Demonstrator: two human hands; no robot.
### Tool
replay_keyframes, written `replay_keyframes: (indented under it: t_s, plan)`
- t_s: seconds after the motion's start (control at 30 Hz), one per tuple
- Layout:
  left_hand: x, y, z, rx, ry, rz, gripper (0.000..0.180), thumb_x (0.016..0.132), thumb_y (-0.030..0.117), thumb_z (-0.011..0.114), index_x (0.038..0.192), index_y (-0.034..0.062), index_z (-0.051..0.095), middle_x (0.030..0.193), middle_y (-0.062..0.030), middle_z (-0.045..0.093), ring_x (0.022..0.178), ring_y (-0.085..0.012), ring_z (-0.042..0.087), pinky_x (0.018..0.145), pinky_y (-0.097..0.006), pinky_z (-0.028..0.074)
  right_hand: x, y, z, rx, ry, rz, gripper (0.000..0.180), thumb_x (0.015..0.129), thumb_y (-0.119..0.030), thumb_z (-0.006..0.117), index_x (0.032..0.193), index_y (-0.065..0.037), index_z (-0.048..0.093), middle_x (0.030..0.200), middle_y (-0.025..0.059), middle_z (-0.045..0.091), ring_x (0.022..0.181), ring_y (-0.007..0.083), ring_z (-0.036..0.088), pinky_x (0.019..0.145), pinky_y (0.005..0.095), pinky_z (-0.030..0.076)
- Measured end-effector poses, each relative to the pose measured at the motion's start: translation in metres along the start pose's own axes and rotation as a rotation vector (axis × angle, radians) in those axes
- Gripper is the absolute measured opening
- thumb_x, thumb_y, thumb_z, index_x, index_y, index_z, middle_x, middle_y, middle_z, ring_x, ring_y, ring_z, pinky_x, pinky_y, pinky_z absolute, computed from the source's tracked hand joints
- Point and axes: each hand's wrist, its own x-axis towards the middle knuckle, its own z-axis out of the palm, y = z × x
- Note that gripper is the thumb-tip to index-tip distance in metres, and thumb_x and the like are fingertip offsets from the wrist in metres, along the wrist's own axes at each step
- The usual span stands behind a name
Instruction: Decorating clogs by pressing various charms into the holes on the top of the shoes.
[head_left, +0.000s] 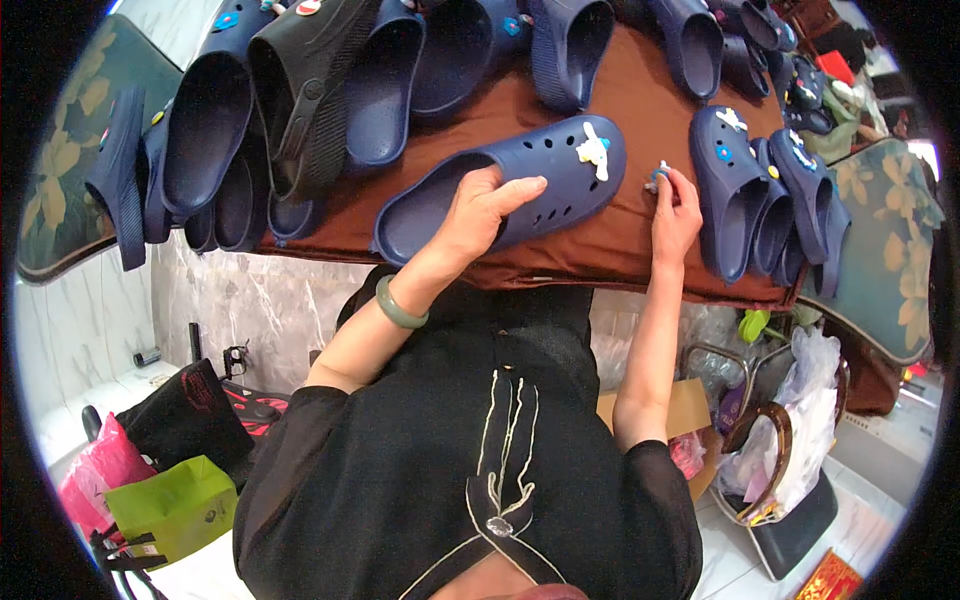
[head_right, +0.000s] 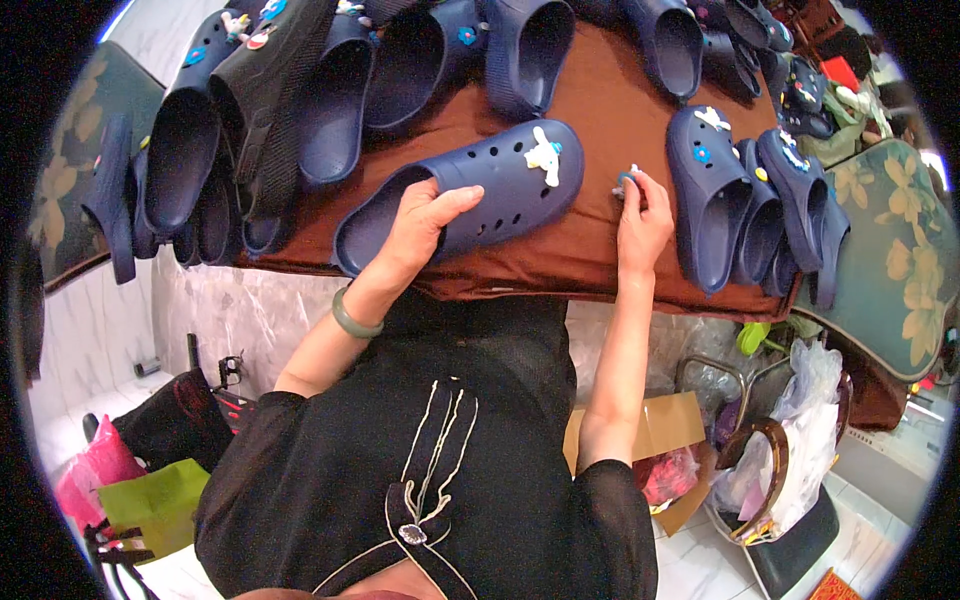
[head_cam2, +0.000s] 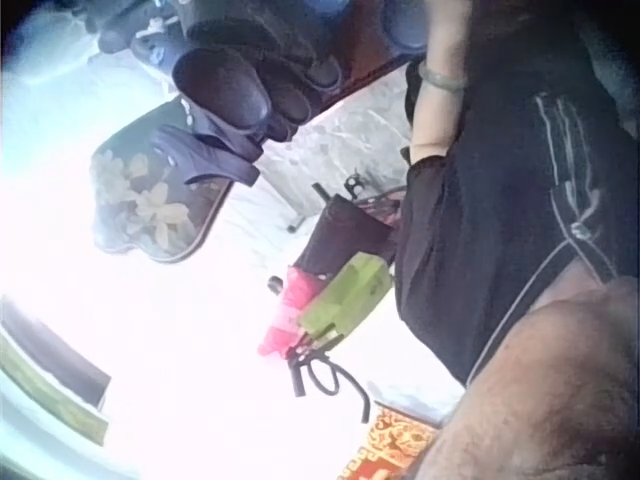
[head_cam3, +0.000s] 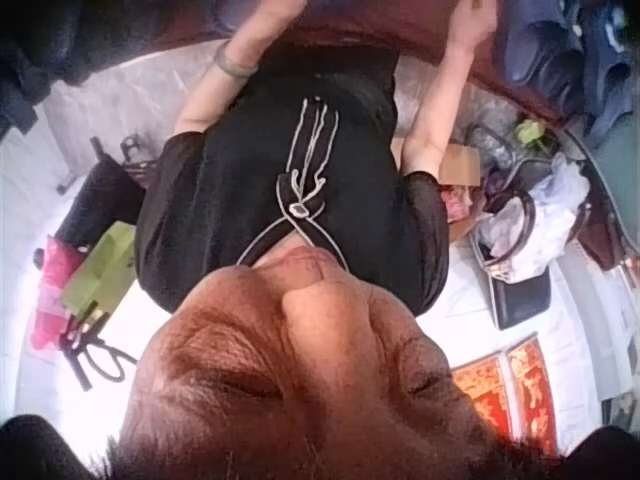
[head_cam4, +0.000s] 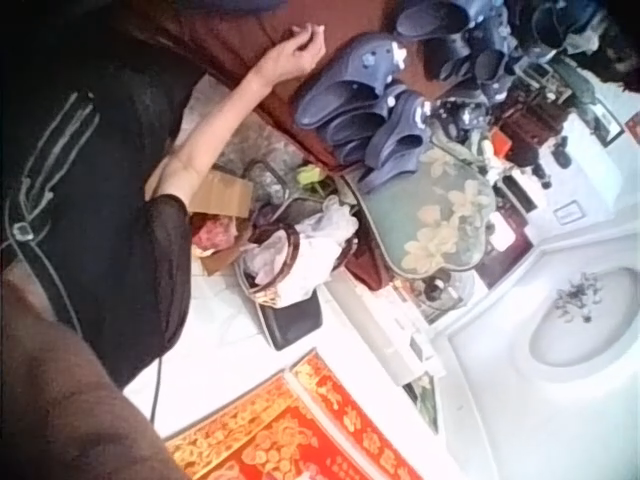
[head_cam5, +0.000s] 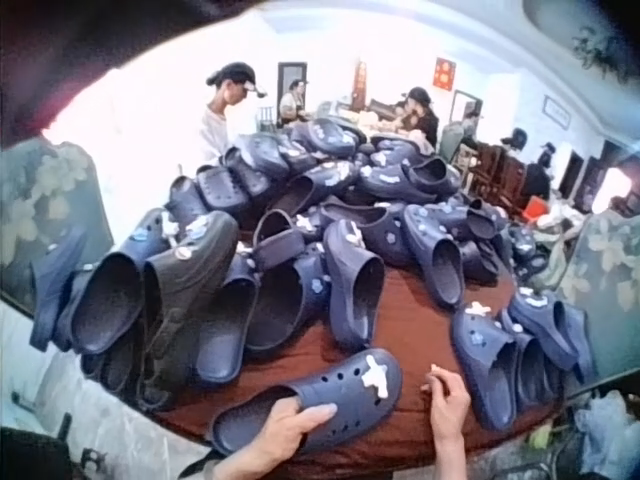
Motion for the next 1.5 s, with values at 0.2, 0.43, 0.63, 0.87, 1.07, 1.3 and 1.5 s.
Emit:
replay_keyframes:
  t_s: [0.2,0.43,0.63,0.87,1.07,1.3,1.5]
  plan:
    - [0.001,-0.008,-0.004,-0.037,0.032,0.038,0.039,0.084,0.016,0.061,0.118,-0.0035,0.055,0.110,-0.0078,0.061,0.099,-0.0150,0.058,0.090,-0.031,0.046,-0.006,-0.067,0.011,0.316,-0.095,0.068,0.013,0.083,-0.003,0.068,0.096,-0.002,0.067,0.091,0.0062,0.066,0.082,0.0113,0.059,0.074,0.0269,0.048]
    - [-0.002,-0.013,-0.004,-0.037,-0.033,0.077,0.042,0.083,0.013,0.059,0.121,-0.0024,0.052,0.110,-0.0068,0.060,0.098,-0.0146,0.057,0.091,-0.031,0.045,0.039,-0.122,0.036,0.015,-0.676,-0.326,0.014,0.079,-0.019,0.069,0.087,-0.007,0.067,0.088,0.0028,0.066,0.089,0.0218,0.058,0.091,0.0339,0.036]
    - [-0.002,-0.015,-0.008,0.029,-0.042,0.091,0.041,0.084,0.014,0.059,0.121,-0.0016,0.053,0.111,-0.0060,0.060,0.100,-0.0140,0.056,0.092,-0.031,0.044,0.091,-0.120,0.056,-0.020,-1.212,-0.523,0.019,0.077,-0.021,0.070,0.090,-0.008,0.065,0.102,0.0091,0.062,0.095,0.0270,0.058,0.088,0.0361,0.042]
    - [-0.005,-0.024,-0.013,0.125,-0.053,0.101,0.037,0.085,0.013,0.058,0.119,-0.0029,0.054,0.111,-0.0055,0.061,0.100,-0.0136,0.056,0.091,-0.030,0.044,0.112,-0.139,0.078,-0.140,-1.596,-0.427,0.033,0.083,-0.019,0.068,0.108,-0.003,0.054,0.102,0.0100,0.062,0.099,0.0233,0.058,0.087,0.0330,0.044]
    - [-0.004,-0.029,-0.015,0.195,-0.065,0.099,0.035,0.085,0.012,0.058,0.117,-0.0025,0.056,0.108,-0.0050,0.062,0.096,-0.0135,0.057,0.090,-0.030,0.045,0.108,-0.126,0.082,-0.152,-1.626,-0.450,0.031,0.081,-0.020,0.068,0.104,-0.005,0.054,0.095,0.0079,0.060,0.091,0.0228,0.056,0.083,0.0326,0.044]
    - [0.001,-0.013,-0.010,0.078,-0.033,0.125,0.035,0.083,0.014,0.060,0.114,-0.0016,0.058,0.105,-0.0048,0.063,0.094,-0.0141,0.057,0.087,-0.030,0.046,0.093,-0.128,0.062,-0.110,-1.214,-0.528,0.015,0.077,-0.018,0.070,0.084,-0.006,0.062,0.087,0.0047,0.060,0.090,0.0239,0.056,0.082,0.0332,0.042]
    - [0.005,-0.011,-0.007,0.128,0.036,0.100,0.033,0.080,0.016,0.060,0.108,-0.0001,0.061,0.099,-0.0023,0.062,0.091,-0.0124,0.056,0.085,-0.031,0.046,0.052,-0.145,0.038,-0.483,-0.764,-0.982,0.019,0.073,-0.010,0.056,0.088,-0.009,0.067,0.094,0.0059,0.058,0.102,0.0254,0.051,0.100,0.0594,0.028]
